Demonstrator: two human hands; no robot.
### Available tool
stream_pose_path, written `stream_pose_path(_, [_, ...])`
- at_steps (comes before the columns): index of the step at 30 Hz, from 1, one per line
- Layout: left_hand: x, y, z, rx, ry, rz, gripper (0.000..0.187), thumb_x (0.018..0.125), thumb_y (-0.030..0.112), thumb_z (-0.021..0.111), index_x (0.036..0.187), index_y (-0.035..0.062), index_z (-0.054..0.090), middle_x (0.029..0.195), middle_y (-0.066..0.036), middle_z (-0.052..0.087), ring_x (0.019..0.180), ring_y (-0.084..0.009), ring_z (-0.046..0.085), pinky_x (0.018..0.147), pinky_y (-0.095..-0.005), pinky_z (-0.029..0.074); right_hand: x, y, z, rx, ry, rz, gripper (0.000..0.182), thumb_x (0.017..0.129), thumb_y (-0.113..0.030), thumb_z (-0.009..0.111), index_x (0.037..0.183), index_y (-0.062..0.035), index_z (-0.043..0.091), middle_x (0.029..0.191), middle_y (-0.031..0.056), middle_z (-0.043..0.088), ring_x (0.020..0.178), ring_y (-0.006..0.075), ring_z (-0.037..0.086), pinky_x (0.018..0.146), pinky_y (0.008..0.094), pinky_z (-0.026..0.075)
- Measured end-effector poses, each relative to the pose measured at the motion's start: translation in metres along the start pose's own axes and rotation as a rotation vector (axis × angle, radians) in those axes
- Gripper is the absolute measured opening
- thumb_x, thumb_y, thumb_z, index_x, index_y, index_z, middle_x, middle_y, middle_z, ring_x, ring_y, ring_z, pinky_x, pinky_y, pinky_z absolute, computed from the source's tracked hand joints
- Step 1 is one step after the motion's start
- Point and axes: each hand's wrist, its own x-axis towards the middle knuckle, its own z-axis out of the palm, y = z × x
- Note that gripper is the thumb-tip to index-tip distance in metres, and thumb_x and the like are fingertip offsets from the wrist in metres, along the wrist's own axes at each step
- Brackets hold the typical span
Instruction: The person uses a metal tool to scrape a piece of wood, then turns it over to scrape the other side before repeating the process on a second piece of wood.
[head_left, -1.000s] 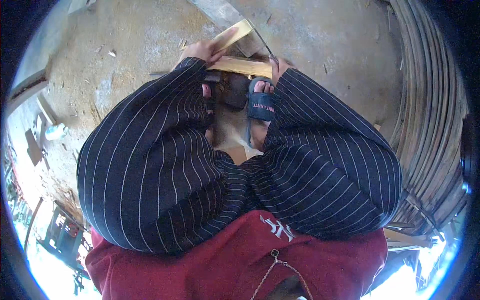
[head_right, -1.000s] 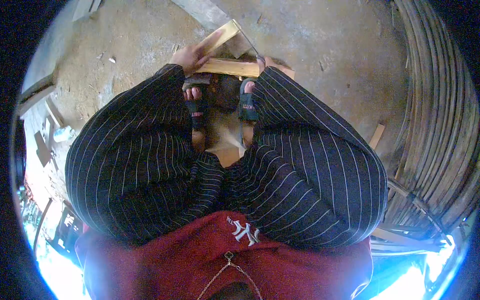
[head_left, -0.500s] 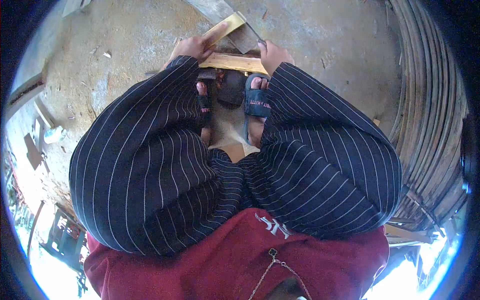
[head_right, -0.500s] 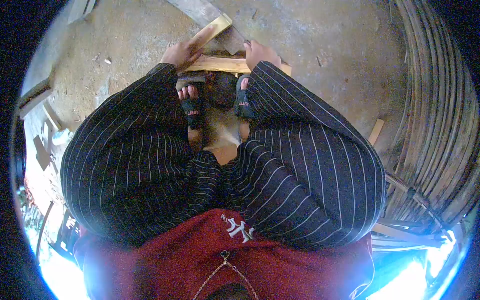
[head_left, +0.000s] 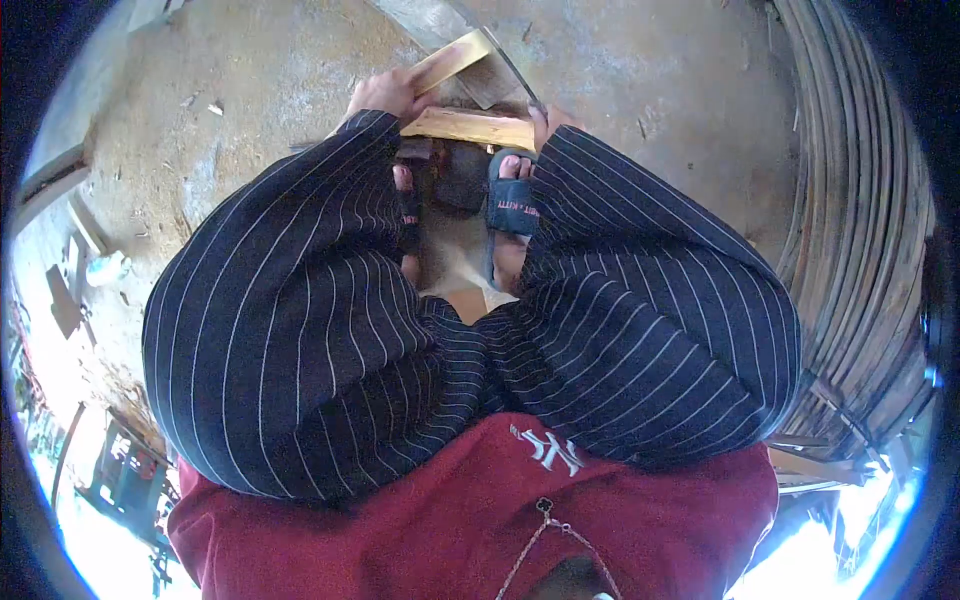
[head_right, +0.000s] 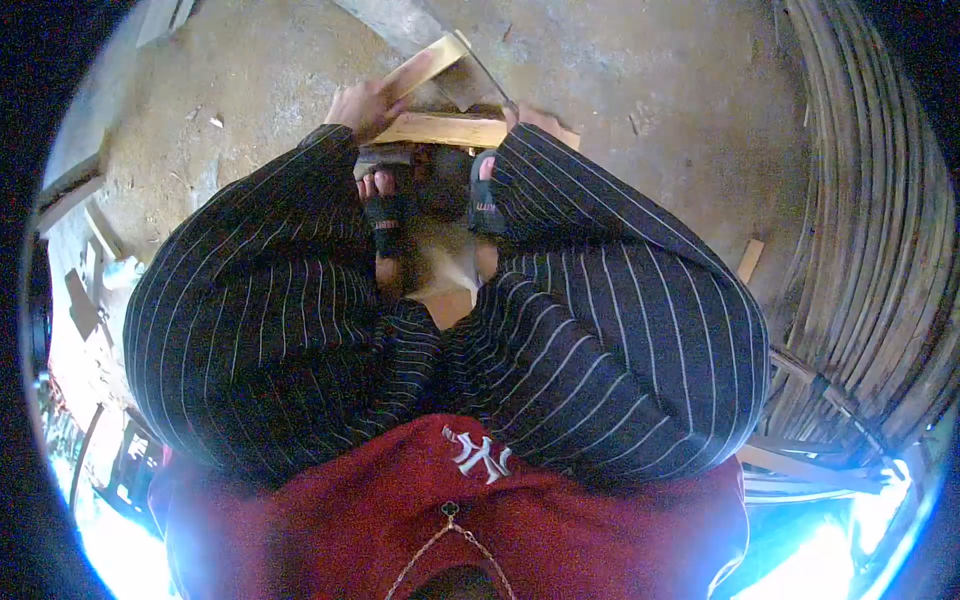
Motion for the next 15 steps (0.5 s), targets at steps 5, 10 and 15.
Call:
stream_pose_path(5, [-0.018, 0.022, -0.031, -0.033, 0.068, 0.056, 0.043, 0.088, 0.048, 0.050, 0.125, 0.0266, 0.049, 0.082, -0.017, 0.066, 0.077, -0.0373, 0.065, 0.067, -0.0479, 0.052, -0.009, 0.019, 0.015, 0.072, 0.037, 0.005, 0.040, 0.093, -0.042, 0.041, 0.102, -0.0069, 0.059, 0.093, 0.0224, 0.063, 0.089, 0.0420, 0.060, 0.074, 0.0499, 0.048])
stream_pose_path(10, [-0.011, 0.014, -0.022, -0.039, 0.102, 0.081, 0.042, 0.087, 0.049, 0.050, 0.119, 0.0212, 0.054, 0.083, -0.018, 0.065, 0.076, -0.0391, 0.064, 0.067, -0.0491, 0.052, -0.005, 0.012, 0.010, 0.057, 0.075, -0.013, 0.040, 0.094, -0.042, 0.041, 0.101, -0.0070, 0.058, 0.093, 0.0223, 0.063, 0.088, 0.0421, 0.060, 0.074, 0.0502, 0.048])
stream_pose_path(15, [-0.010, 0.013, -0.022, -0.044, 0.041, 0.074, 0.044, 0.088, 0.050, 0.049, 0.115, 0.0156, 0.055, 0.090, -0.020, 0.064, 0.080, -0.0414, 0.063, 0.070, -0.0507, 0.051, 0.009, -0.018, -0.007, -0.041, 0.004, -0.033, 0.038, 0.094, -0.040, 0.040, 0.100, -0.0072, 0.058, 0.092, 0.0220, 0.063, 0.088, 0.0425, 0.060, 0.075, 0.0517, 0.047])
